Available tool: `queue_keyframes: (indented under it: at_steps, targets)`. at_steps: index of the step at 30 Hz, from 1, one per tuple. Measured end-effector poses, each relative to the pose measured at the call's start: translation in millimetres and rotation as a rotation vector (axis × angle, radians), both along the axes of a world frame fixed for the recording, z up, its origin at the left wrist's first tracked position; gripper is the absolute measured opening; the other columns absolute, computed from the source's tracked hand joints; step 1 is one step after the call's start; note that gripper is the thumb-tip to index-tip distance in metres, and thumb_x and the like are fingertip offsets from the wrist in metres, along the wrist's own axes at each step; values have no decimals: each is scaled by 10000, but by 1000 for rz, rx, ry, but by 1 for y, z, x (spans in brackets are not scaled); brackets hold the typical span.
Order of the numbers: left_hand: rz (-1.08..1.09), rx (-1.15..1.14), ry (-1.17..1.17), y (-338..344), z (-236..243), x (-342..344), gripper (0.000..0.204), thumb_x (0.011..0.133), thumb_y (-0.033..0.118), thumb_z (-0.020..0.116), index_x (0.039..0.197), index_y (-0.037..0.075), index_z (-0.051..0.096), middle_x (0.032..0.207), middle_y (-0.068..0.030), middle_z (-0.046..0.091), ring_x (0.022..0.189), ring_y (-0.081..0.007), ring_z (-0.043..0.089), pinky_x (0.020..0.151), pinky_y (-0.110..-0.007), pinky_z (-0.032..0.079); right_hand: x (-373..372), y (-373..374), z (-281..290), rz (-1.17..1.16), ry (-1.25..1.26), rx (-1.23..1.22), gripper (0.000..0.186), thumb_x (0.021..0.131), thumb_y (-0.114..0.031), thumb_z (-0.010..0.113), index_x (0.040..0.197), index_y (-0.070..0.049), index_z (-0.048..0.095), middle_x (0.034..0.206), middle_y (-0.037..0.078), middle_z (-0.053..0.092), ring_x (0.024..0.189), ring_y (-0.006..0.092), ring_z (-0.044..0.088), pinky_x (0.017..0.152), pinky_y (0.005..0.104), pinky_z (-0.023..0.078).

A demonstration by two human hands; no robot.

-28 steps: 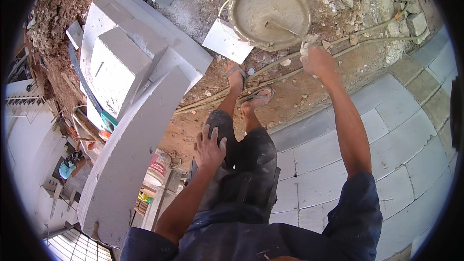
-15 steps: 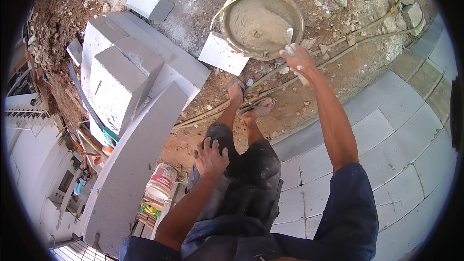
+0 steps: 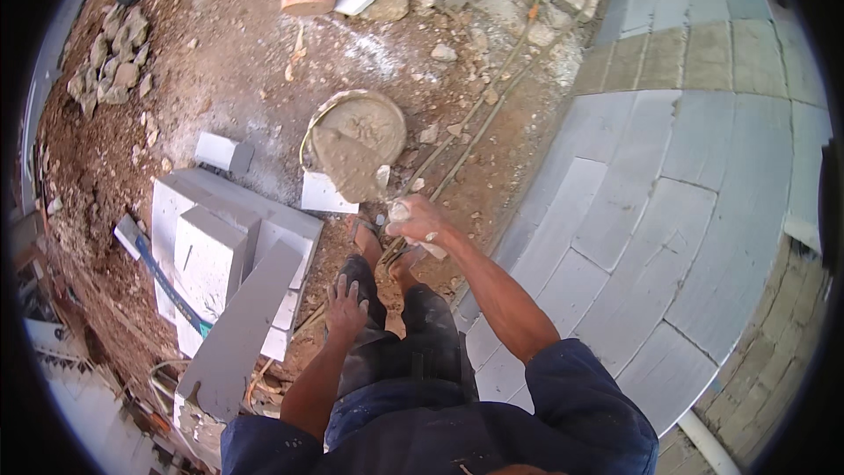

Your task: The person places white blocks onto a partially built wall, uses a hammer to tap them into position, and applies mortar with a trowel to secure the blocks. The person repeatedly picks up blocks, aligns them, and adjusts them while working along the wall.

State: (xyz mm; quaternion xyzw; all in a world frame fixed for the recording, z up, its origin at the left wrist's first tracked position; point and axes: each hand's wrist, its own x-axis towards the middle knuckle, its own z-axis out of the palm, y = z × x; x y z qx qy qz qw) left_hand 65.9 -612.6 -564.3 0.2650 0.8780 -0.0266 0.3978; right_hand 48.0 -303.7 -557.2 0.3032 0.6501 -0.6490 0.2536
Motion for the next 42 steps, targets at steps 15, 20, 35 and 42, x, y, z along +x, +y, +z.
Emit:
queue_keyframes:
  at_steps: [15, 20, 35, 42]
  targets:
    - [-99, 582, -69, 134, 44, -105, 351, 834, 257, 671, 1060, -9, 705, 1007, -262, 687, 1000, -418, 645, 889, -443, 495, 356, 55, 491, -1127, 173, 381, 328, 849, -190, 572, 1118, -4, 557, 900, 67, 582, 600, 140, 577, 514, 307, 500]
    - [-9, 614, -170, 145, 76, -98, 334, 842, 246, 661, 1037, -21, 708, 986, -247, 699, 974, -399, 665, 851, -443, 499, 394, 164, 489, -937, -330, 1215, 236, 833, -214, 576, 909, 8, 593, 720, 110, 605, 578, 203, 602, 582, 380, 506]
    - [-281, 415, -255, 128, 21, -115, 332, 804, 229, 634, 1061, 39, 724, 1009, -255, 691, 971, -414, 666, 887, -455, 515, 454, -6, 490, -907, -633, 1320, 289, 790, -271, 611, 872, 3, 566, 691, 199, 607, 647, 339, 612, 671, 461, 498]
    - [-300, 509, -174, 184, 16, -174, 329, 803, 224, 638, 1049, 23, 723, 971, -236, 703, 947, -379, 678, 847, -431, 516, 412, -24, 441, -1338, -784, 1254, 384, 818, -297, 609, 1075, -13, 633, 1034, 262, 662, 915, 426, 643, 828, 493, 497]
